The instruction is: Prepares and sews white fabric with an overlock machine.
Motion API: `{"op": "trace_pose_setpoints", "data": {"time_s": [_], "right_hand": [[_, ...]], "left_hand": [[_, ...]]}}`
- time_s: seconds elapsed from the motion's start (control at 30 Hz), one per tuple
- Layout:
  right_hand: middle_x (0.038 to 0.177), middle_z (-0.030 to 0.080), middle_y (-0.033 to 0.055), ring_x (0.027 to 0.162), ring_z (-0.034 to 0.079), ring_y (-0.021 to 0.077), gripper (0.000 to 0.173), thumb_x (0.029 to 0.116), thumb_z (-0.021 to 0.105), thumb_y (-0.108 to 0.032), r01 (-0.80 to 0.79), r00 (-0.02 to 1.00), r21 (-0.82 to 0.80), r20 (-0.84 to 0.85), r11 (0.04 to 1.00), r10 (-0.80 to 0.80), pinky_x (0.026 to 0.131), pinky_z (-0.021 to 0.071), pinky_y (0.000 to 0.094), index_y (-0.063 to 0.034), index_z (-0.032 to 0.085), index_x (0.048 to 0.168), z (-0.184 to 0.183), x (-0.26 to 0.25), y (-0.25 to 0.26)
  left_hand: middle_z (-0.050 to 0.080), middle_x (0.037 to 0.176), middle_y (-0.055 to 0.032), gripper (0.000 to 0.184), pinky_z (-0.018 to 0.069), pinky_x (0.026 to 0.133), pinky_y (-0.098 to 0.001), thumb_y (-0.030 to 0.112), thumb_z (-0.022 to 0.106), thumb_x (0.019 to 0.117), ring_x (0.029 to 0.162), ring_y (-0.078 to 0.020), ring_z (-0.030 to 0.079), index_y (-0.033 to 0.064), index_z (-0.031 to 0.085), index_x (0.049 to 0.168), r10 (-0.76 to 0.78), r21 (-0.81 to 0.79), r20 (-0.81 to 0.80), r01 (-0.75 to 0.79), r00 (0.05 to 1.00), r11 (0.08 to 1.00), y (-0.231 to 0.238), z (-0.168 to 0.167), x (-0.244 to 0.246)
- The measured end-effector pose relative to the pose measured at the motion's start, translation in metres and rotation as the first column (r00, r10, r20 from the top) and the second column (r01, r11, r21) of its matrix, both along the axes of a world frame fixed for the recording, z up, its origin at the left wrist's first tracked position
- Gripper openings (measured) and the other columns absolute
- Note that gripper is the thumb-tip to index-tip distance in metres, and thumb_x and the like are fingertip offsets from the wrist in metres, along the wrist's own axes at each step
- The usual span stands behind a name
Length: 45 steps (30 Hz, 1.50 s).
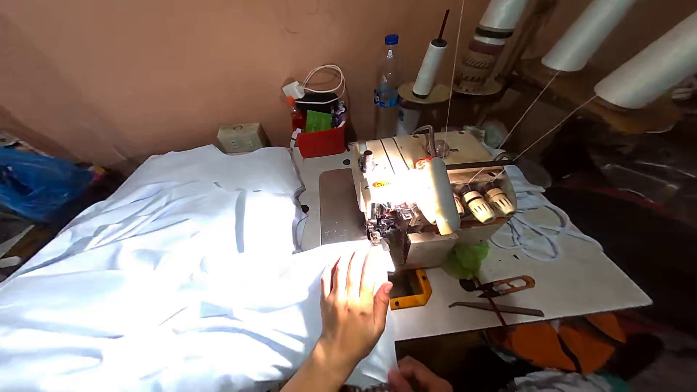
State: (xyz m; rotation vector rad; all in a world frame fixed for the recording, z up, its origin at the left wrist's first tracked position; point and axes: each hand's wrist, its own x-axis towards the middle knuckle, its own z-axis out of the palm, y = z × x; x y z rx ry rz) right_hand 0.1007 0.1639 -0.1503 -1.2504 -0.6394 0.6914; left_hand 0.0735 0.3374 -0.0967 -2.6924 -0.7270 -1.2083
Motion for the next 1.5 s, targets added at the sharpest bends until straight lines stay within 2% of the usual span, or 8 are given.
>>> {"op": "trace_pose_setpoints", "data": {"time_s": [0.2, 0.37, 0.47, 0.6, 0.93, 1.13, 1.37, 1.5], "right_hand": [[0.082, 0.069, -0.0087, 0.07, 0.064, -0.0049, 0.01, 0.0955, 0.061, 0.001, 0.003, 1.0, 0.013, -0.019, 1.0, -0.002, 0.067, 0.057, 0.016, -0.0017, 0.068, 0.089, 0.012, -0.001, 0.003], [0.08, 0.069, -0.0124, 0.067, 0.063, -0.0059, 0.012, 0.0966, 0.061, -0.003, -0.011, 0.999, 0.073, -0.048, 0.997, 0.015, 0.062, 0.056, 0.0158, -0.0089, 0.069, 0.089, 0.018, -0.003, 0.001], [0.078, 0.069, -0.0118, 0.066, 0.064, -0.0046, 0.014, 0.0966, 0.061, -0.002, 0.0, 0.999, 0.049, -0.045, 0.999, 0.002, 0.062, 0.0561, 0.0166, -0.009, 0.069, 0.088, 0.023, -0.001, 0.004], [0.074, 0.069, -0.0121, 0.062, 0.062, -0.0057, 0.017, 0.096, 0.06, 0.0, 0.039, 0.998, 0.025, -0.04, 0.999, -0.038, 0.058, 0.0533, 0.0142, -0.011, 0.068, 0.086, 0.034, 0.009, 0.022], [0.069, 0.067, -0.0116, 0.056, 0.06, -0.0055, 0.016, 0.0932, 0.063, -0.007, 0.175, 0.975, 0.174, 0.106, 0.969, -0.195, 0.052, 0.052, 0.0122, -0.0132, 0.069, 0.08, 0.045, 0.051, 0.087], [0.051, 0.039, -0.0133, 0.046, 0.035, -0.0083, 0.045, 0.0862, 0.061, -0.006, 0.28, 0.911, 0.172, 0.264, 0.944, -0.318, 0.045, 0.0278, 0.0103, -0.0188, 0.038, 0.049, 0.054, 0.079, 0.125], [0.051, 0.042, -0.0133, 0.045, 0.039, -0.0093, 0.041, 0.0901, 0.061, -0.011, 0.337, 0.887, 0.107, 0.296, 0.935, -0.354, 0.043, 0.0321, 0.0096, -0.0163, 0.046, 0.052, 0.059, 0.066, 0.11], [0.053, 0.052, -0.0063, 0.049, 0.051, -0.0062, 0.039, 0.0952, 0.059, -0.014, 0.207, 0.907, 0.096, 0.354, 0.974, -0.228, 0.048, 0.0438, 0.012, -0.0046, 0.057, 0.058, 0.06, 0.044, 0.099]], "left_hand": [[0.066, 0.133, -0.0228, 0.061, 0.0421, 0.11, -0.0404, 0.043, 0.036, 0.1043, 0.128, -0.0307, 0.062, -0.007, 0.068, 0.117, -0.112, -0.125, -0.003, 0.111, 0.994, 0.986, 0.002, 0.013, -0.008], [0.052, 0.147, -0.0309, 0.075, 0.0292, 0.114, -0.0648, 0.045, 0.065, 0.0919, 0.142, -0.0437, 0.047, -0.0058, 0.05, 0.145, -0.443, -0.361, -0.223, 0.348, 0.869, 0.865, -0.036, 0.027, -0.073], [0.066, 0.138, -0.0096, 0.031, 0.0158, 0.123, -0.0391, 0.024, 0.047, 0.1071, 0.143, -0.015, 0.046, 0.0102, 0.064, 0.13, -0.331, -0.059, -0.108, 0.326, 0.938, 0.944, -0.043, -0.021, -0.073], [0.074, 0.125, -0.005, 0.026, 0.0154, 0.124, -0.036, 0.015, 0.047, 0.107, 0.135, -0.01, 0.054, 0.0088, 0.071, 0.115, -0.333, 0.04, 0.019, 0.332, 0.943, 0.942, -0.032, -0.03, -0.07], [0.079, 0.104, -0.0037, 0.025, 0.0424, 0.108, -0.0356, 0.013, 0.053, 0.0974, 0.108, -0.0162, 0.072, 0.0122, 0.078, 0.097, -0.198, 0.141, 0.064, 0.187, 0.978, 0.972, 0.003, 0.011, -0.029], [0.077, 0.085, -0.0061, 0.023, 0.0553, 0.079, -0.0304, 0.014, 0.056, 0.0878, 0.083, -0.019, 0.073, 0.0073, 0.076, 0.079, -0.092, -0.035, 0.078, 0.095, 0.993, 0.995, 0.022, 0.036, 0.001], [0.076, 0.115, -0.0159, 0.027, 0.0535, 0.097, -0.0537, 0.01, 0.06, 0.0895, 0.111, -0.033, 0.072, -0.0002, 0.078, 0.107, -0.026, -0.308, -0.068, 0.004, 0.997, 0.951, 0.039, 0.062, 0.017], [0.076, 0.107, -0.021, 0.028, 0.059, 0.087, -0.0498, 0.009, 0.059, 0.0881, 0.097, -0.036, 0.076, -0.0051, 0.077, 0.104, 0.13, -0.216, -0.016, -0.131, 0.991, 0.968, 0.018, 0.06, -0.014]]}}
